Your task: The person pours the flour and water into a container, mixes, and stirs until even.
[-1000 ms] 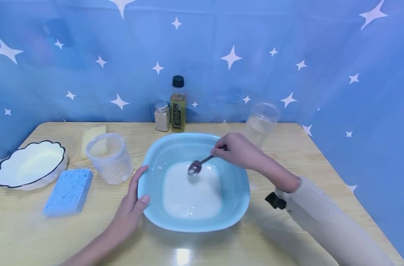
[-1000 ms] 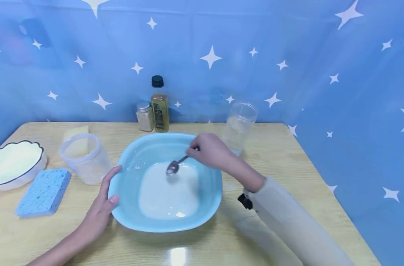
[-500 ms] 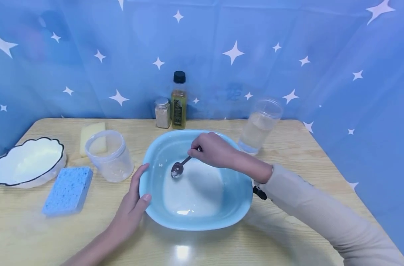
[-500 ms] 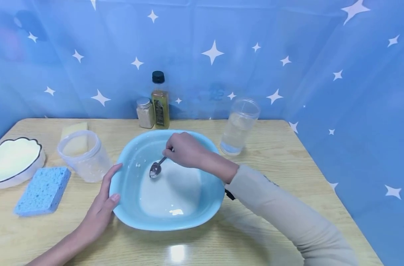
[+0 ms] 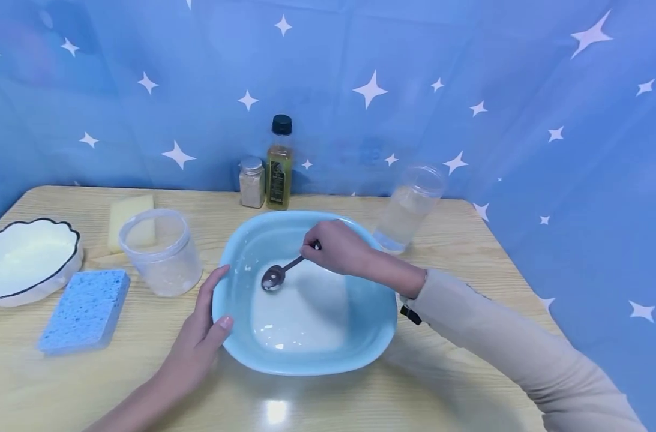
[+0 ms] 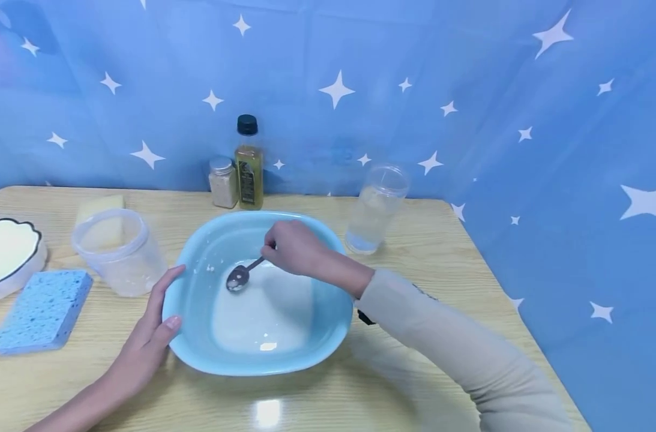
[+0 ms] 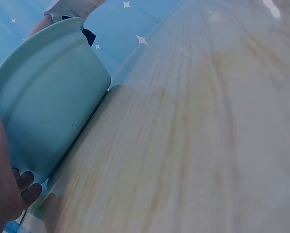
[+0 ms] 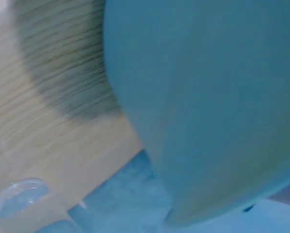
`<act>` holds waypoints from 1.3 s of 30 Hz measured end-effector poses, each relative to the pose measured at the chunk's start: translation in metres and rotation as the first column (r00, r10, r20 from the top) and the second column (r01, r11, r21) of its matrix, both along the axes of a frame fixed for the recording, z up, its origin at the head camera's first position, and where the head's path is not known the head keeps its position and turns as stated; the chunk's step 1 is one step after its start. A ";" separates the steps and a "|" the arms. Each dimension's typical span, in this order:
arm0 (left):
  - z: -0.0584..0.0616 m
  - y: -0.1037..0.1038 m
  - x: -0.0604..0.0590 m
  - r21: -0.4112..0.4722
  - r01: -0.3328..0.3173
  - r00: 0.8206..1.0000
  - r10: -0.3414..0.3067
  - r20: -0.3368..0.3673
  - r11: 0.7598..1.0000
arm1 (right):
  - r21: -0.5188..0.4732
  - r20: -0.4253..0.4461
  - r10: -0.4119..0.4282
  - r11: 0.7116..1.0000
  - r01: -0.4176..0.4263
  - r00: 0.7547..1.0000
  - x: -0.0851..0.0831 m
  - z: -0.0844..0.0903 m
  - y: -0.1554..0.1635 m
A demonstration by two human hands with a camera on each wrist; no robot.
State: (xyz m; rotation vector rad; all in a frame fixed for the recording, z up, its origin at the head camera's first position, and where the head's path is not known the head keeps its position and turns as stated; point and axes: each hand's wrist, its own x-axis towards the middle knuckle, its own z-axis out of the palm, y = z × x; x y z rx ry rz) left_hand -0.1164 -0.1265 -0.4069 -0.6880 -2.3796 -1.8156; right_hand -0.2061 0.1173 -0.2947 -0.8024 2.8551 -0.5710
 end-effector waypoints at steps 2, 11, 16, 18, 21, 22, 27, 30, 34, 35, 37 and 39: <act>0.001 -0.003 0.001 -0.012 -0.003 1.000 0.003 -0.002 1.000 | 0.008 0.011 -0.046 0.999 0.045 0.999 -0.001 0.002 0.004; -0.002 -0.004 0.001 0.001 0.000 1.000 0.000 0.017 1.000 | 0.061 0.020 -0.120 0.991 0.119 0.993 0.002 0.012 0.038; -0.003 -0.004 0.001 -0.004 0.007 1.000 -0.007 0.001 1.000 | 0.097 0.019 -0.113 0.989 0.110 0.993 0.007 0.016 0.053; -0.003 -0.004 0.000 0.002 0.018 1.000 -0.018 -0.002 1.000 | 0.113 0.028 -0.110 0.988 0.106 0.994 0.010 0.019 0.059; -0.002 -0.004 0.000 0.009 0.030 1.000 -0.030 -0.003 0.999 | 0.136 0.059 -0.101 0.986 0.092 0.993 0.015 0.023 0.065; -0.002 -0.004 0.000 0.012 0.031 1.000 -0.031 -0.003 0.999 | 0.140 0.071 -0.096 0.986 0.085 0.993 0.016 0.025 0.067; -0.001 -0.005 0.001 0.017 0.016 1.000 -0.015 -0.009 1.000 | 0.134 0.143 -0.061 0.990 0.042 0.988 0.024 0.028 0.072; -0.002 -0.005 0.000 0.019 0.017 1.000 -0.017 -0.012 1.000 | 0.116 0.188 -0.025 0.993 0.003 0.982 0.029 0.029 0.073; -0.002 -0.005 0.000 0.016 0.034 0.999 -0.034 -0.014 0.999 | 0.067 0.270 0.068 0.994 -0.089 0.960 0.036 0.026 0.071; -0.002 -0.005 -0.001 0.016 0.036 0.999 -0.036 -0.011 0.999 | 0.047 0.294 0.096 0.992 -0.115 0.951 0.038 0.025 0.070; -0.001 -0.005 -0.001 0.008 0.036 0.999 -0.036 -0.007 0.999 | 0.001 0.315 0.155 0.986 -0.164 0.936 0.041 0.021 0.066; -0.001 -0.004 -0.001 0.010 0.028 1.000 -0.028 0.002 1.000 | -0.045 0.317 0.206 0.978 -0.202 0.926 0.043 0.017 0.061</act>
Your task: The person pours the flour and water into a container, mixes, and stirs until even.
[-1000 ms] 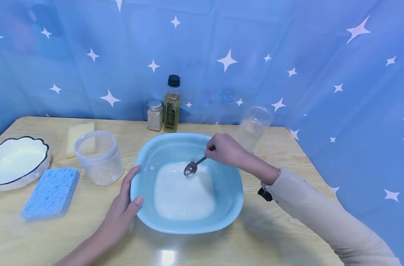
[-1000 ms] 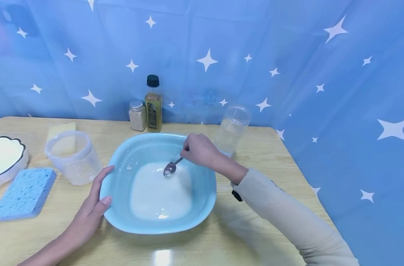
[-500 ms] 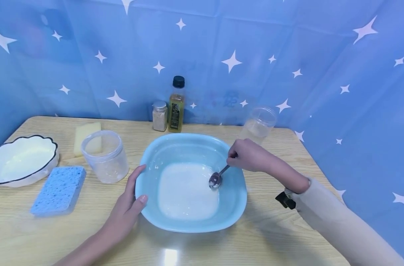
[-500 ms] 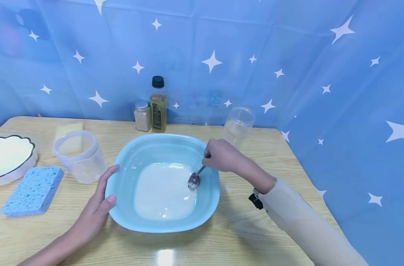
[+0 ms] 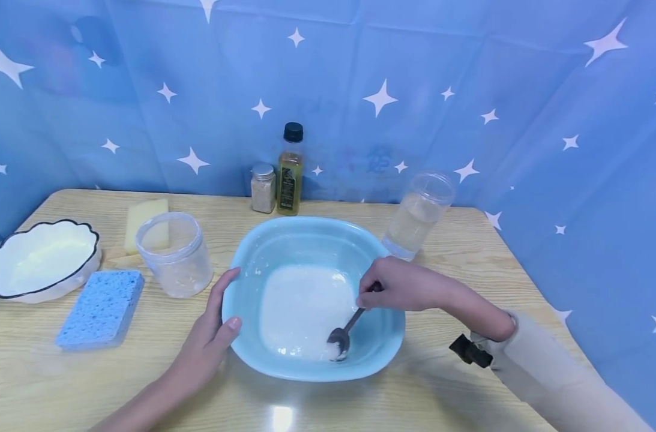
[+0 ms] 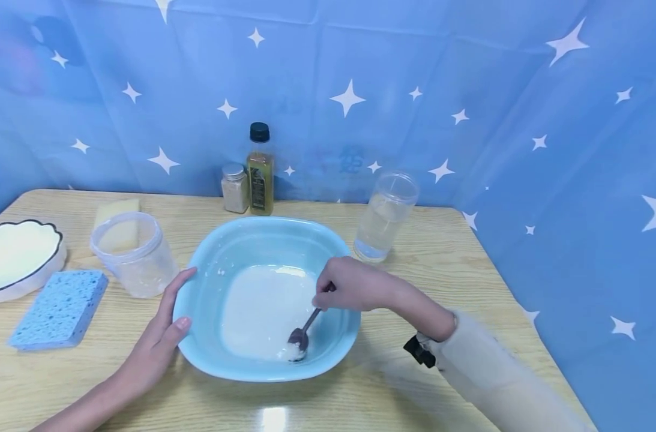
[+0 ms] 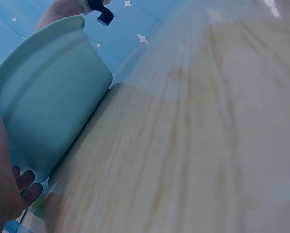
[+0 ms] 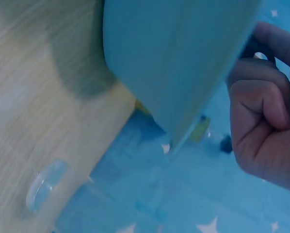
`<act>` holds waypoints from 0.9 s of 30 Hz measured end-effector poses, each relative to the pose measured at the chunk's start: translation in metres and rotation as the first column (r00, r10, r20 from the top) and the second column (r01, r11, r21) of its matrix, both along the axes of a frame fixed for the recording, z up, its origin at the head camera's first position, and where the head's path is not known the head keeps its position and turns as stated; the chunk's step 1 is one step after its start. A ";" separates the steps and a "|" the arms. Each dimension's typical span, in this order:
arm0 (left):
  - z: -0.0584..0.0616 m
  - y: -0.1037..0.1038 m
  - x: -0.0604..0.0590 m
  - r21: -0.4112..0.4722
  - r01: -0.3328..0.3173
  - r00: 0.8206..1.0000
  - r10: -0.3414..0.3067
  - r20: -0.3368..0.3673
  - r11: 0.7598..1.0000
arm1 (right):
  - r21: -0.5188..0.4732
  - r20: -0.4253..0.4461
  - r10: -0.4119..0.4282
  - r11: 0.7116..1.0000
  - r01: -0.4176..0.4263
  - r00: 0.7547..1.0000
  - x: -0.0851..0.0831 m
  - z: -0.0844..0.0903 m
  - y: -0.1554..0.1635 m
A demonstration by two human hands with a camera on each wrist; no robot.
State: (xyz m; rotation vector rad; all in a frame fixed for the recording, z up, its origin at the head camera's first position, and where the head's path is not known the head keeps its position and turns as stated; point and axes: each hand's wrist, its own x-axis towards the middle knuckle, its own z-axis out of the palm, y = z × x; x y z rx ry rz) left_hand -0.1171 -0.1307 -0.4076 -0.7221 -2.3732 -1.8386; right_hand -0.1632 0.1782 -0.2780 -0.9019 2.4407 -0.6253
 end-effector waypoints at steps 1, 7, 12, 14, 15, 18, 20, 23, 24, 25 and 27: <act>0.000 0.000 0.000 -0.001 -0.003 1.000 0.003 0.007 1.000 | -0.021 -0.001 0.009 1.000 -0.009 1.000 0.001 -0.002 -0.003; -0.001 -0.001 0.001 0.000 -0.011 1.000 0.011 0.006 1.000 | -0.087 -0.115 -0.006 0.996 -0.004 0.993 0.003 -0.018 -0.026; -0.002 -0.001 0.000 -0.010 0.003 1.000 -0.003 -0.027 1.000 | -0.099 -0.231 -0.100 0.992 0.079 0.968 -0.004 -0.026 -0.047; -0.002 -0.001 -0.001 -0.014 -0.001 1.000 0.001 -0.029 1.000 | -0.101 -0.261 -0.135 0.989 0.112 0.956 -0.009 -0.028 -0.053; -0.002 -0.001 -0.001 -0.017 -0.004 1.000 0.004 -0.029 1.000 | -0.102 -0.271 -0.154 0.986 0.130 0.950 -0.013 -0.028 -0.054; -0.002 0.000 -0.001 -0.020 -0.018 0.999 0.017 -0.029 1.000 | -0.082 -0.308 -0.211 0.977 0.195 0.928 -0.022 -0.026 -0.052; -0.002 0.000 0.000 -0.013 -0.020 1.000 0.020 -0.022 1.000 | -0.065 -0.350 -0.256 0.966 0.249 0.901 -0.026 -0.023 -0.044; -0.001 0.001 0.000 -0.006 -0.014 1.000 0.014 -0.013 1.000 | -0.018 -0.412 -0.290 0.950 0.311 0.863 -0.029 -0.016 -0.027; -0.001 0.001 0.000 -0.003 -0.010 1.000 0.009 -0.011 1.000 | -0.001 -0.423 -0.298 0.945 0.328 0.856 -0.028 -0.013 -0.021; -0.001 0.001 0.000 -0.002 -0.008 1.000 0.008 -0.012 1.000 | 0.019 -0.433 -0.295 0.942 0.336 0.852 -0.027 -0.010 -0.014; -0.001 0.000 0.000 -0.005 -0.003 1.000 0.003 -0.019 1.000 | 0.060 -0.417 -0.278 0.941 0.332 0.865 -0.022 -0.003 -0.003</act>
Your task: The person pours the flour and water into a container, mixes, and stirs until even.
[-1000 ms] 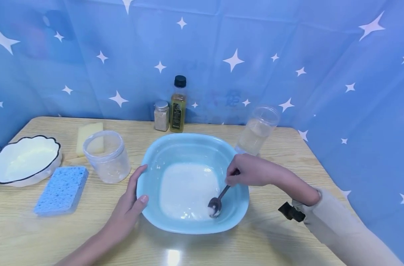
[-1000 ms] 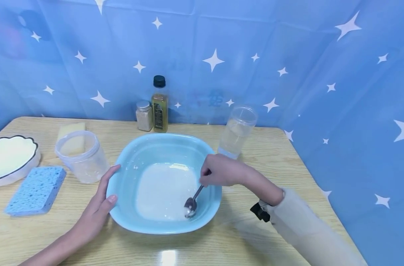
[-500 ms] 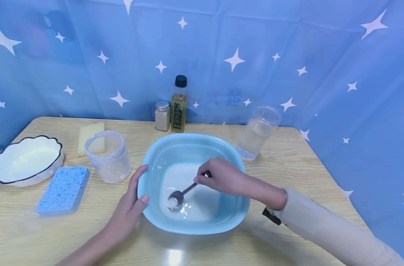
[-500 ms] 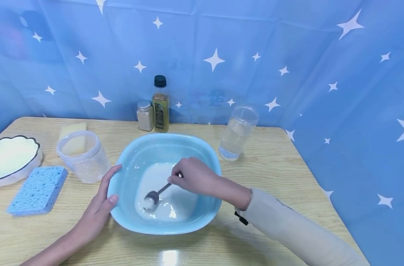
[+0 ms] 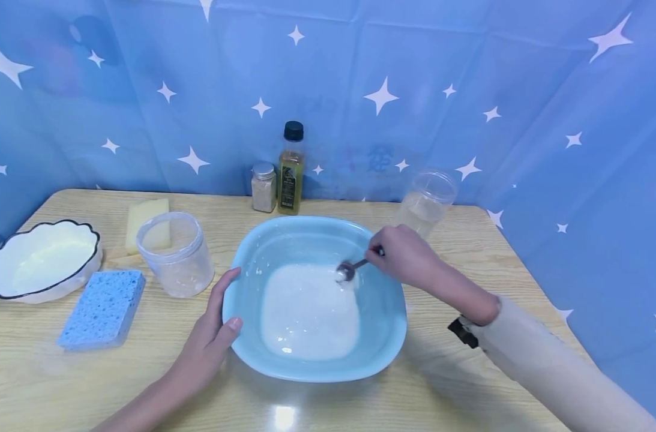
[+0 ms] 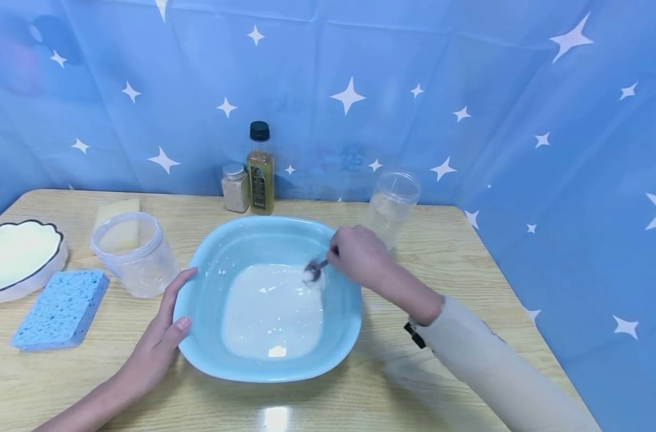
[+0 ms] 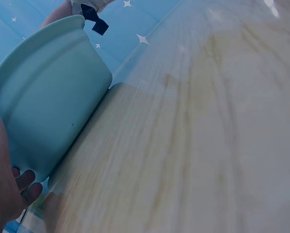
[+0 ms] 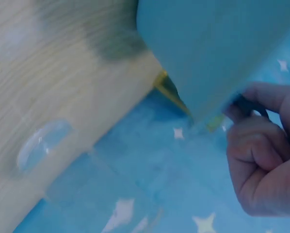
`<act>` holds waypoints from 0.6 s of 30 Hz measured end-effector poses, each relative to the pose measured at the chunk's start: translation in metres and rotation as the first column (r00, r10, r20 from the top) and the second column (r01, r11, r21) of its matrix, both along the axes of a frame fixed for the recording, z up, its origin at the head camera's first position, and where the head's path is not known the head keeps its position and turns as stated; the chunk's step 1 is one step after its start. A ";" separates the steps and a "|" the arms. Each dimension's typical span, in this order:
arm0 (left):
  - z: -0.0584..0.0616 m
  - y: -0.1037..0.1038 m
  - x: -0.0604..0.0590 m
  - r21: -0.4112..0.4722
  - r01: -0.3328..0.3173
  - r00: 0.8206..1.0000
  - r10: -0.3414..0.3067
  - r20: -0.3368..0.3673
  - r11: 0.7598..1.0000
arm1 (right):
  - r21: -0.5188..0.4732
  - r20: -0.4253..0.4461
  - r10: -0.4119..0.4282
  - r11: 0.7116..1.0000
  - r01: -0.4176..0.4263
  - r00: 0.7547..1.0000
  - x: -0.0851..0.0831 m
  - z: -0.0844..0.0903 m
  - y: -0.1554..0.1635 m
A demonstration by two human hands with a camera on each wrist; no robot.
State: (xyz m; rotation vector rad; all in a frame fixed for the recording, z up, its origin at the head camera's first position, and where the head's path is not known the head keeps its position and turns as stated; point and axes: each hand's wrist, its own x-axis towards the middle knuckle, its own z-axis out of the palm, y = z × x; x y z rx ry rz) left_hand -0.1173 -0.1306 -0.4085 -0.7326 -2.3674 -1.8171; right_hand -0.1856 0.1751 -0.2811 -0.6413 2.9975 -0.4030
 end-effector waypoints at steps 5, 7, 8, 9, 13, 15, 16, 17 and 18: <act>-0.001 -0.002 0.000 0.002 -0.011 1.000 0.011 -0.002 1.000 | -0.002 0.136 0.076 0.997 -0.076 0.988 0.011 0.013 0.014; -0.001 -0.003 0.000 0.001 -0.012 1.000 0.012 -0.006 1.000 | -0.022 0.197 0.116 0.993 -0.114 0.973 0.014 0.016 0.015; -0.001 -0.003 0.001 -0.001 -0.012 1.000 0.012 -0.010 1.000 | -0.035 0.231 0.135 0.991 -0.131 0.964 0.016 0.016 0.015; -0.001 -0.003 0.001 -0.002 -0.011 1.000 0.011 -0.015 1.000 | -0.051 0.265 0.158 0.987 -0.150 0.951 0.017 0.016 0.014; -0.002 -0.003 0.001 0.015 -0.013 1.000 0.013 -0.018 1.000 | -0.147 0.360 0.279 0.959 -0.241 0.891 0.021 0.007 0.005; -0.002 -0.002 0.001 0.031 -0.013 1.000 0.013 -0.015 0.999 | -0.194 0.361 0.322 0.944 -0.267 0.875 0.022 0.000 -0.002; -0.002 -0.001 0.000 0.036 -0.012 1.000 0.012 -0.010 0.999 | -0.214 0.350 0.336 0.938 -0.274 0.874 0.023 -0.003 -0.005; -0.002 0.000 0.000 0.043 -0.006 1.000 0.006 -0.006 0.999 | -0.228 0.335 0.340 0.934 -0.274 0.879 0.024 -0.006 -0.008; -0.003 0.002 -0.001 0.049 0.003 1.000 -0.003 -0.001 0.999 | -0.238 0.312 0.336 0.933 -0.270 0.888 0.025 -0.009 -0.010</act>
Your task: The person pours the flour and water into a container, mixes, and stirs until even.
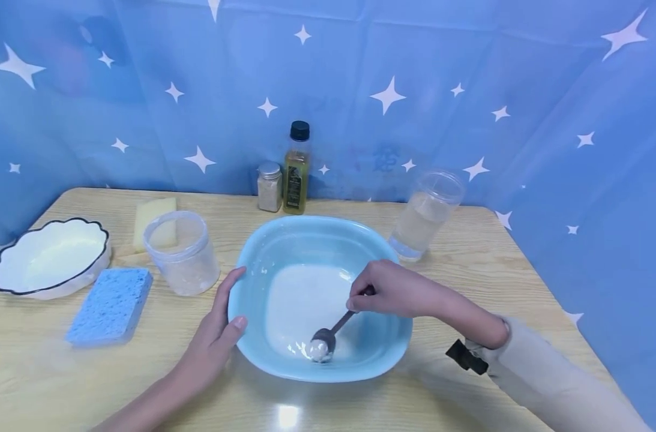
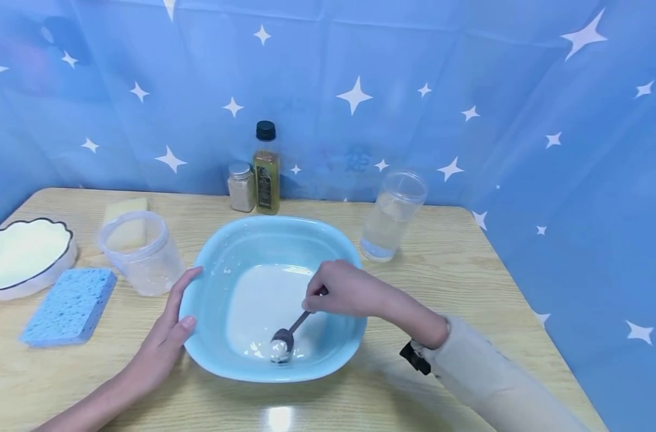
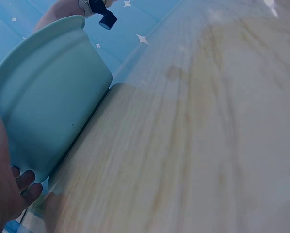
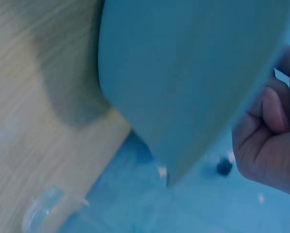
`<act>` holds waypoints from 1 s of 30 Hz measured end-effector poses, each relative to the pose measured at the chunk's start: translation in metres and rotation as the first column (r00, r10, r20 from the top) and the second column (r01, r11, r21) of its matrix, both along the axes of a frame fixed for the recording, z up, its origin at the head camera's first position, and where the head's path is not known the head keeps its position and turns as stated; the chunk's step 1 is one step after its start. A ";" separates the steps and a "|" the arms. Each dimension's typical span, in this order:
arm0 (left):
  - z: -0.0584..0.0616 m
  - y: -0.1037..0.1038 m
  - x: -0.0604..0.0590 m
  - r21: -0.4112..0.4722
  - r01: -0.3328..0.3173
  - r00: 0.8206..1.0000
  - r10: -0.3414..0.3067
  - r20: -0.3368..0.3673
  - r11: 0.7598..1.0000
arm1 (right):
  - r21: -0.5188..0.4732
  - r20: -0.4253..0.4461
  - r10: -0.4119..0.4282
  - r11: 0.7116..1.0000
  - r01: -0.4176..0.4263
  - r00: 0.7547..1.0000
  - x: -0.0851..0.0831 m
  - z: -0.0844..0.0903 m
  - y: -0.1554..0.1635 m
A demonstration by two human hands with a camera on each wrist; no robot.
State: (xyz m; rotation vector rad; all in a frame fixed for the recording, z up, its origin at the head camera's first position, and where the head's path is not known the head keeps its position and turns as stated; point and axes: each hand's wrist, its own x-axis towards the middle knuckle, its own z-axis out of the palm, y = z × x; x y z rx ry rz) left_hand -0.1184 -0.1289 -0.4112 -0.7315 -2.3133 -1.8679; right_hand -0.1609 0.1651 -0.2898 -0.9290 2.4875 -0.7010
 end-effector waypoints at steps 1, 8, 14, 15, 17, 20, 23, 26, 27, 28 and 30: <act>0.000 0.001 0.000 0.007 0.010 1.000 -0.010 0.006 1.000 | -0.014 -0.024 -0.010 1.000 0.009 1.000 0.000 -0.003 -0.003; -0.001 0.001 -0.001 0.019 0.047 0.999 -0.047 0.005 0.999 | -0.045 -0.182 -0.133 0.991 0.127 0.974 -0.014 -0.014 -0.019; -0.001 -0.002 -0.001 0.025 0.043 0.999 -0.043 0.008 0.999 | 0.023 -0.263 -0.215 0.973 0.229 0.941 -0.032 -0.009 -0.019; -0.001 -0.003 -0.001 0.026 0.045 0.999 -0.045 0.009 0.999 | 0.044 -0.272 -0.224 0.969 0.244 0.936 -0.033 -0.006 -0.015; -0.001 -0.003 -0.001 0.028 0.052 0.999 -0.053 0.014 0.998 | 0.101 -0.292 -0.223 0.960 0.261 0.930 -0.033 0.001 -0.007; -0.001 -0.004 -0.001 0.027 0.059 0.998 -0.060 0.020 0.998 | 0.163 -0.283 -0.196 0.955 0.249 0.939 -0.029 0.012 0.009; 0.000 -0.004 -0.002 0.026 0.061 0.998 -0.061 0.023 0.998 | 0.188 -0.242 -0.153 0.961 0.201 0.958 -0.023 0.020 0.021; 0.000 -0.005 -0.002 0.032 0.064 0.998 -0.065 0.025 0.997 | 0.201 -0.189 -0.119 0.967 0.157 0.975 -0.020 0.024 0.027; -0.001 -0.004 -0.002 0.035 0.066 0.997 -0.067 0.026 0.997 | 0.202 -0.167 -0.108 0.969 0.141 0.980 -0.019 0.025 0.029; -0.001 -0.004 -0.002 0.035 0.065 0.997 -0.066 0.027 0.997 | 0.202 -0.145 -0.097 0.971 0.125 0.985 -0.019 0.025 0.029; -0.002 -0.004 -0.001 0.034 0.060 0.998 -0.061 0.031 0.998 | 0.192 -0.096 -0.065 0.978 0.083 0.993 -0.019 0.024 0.029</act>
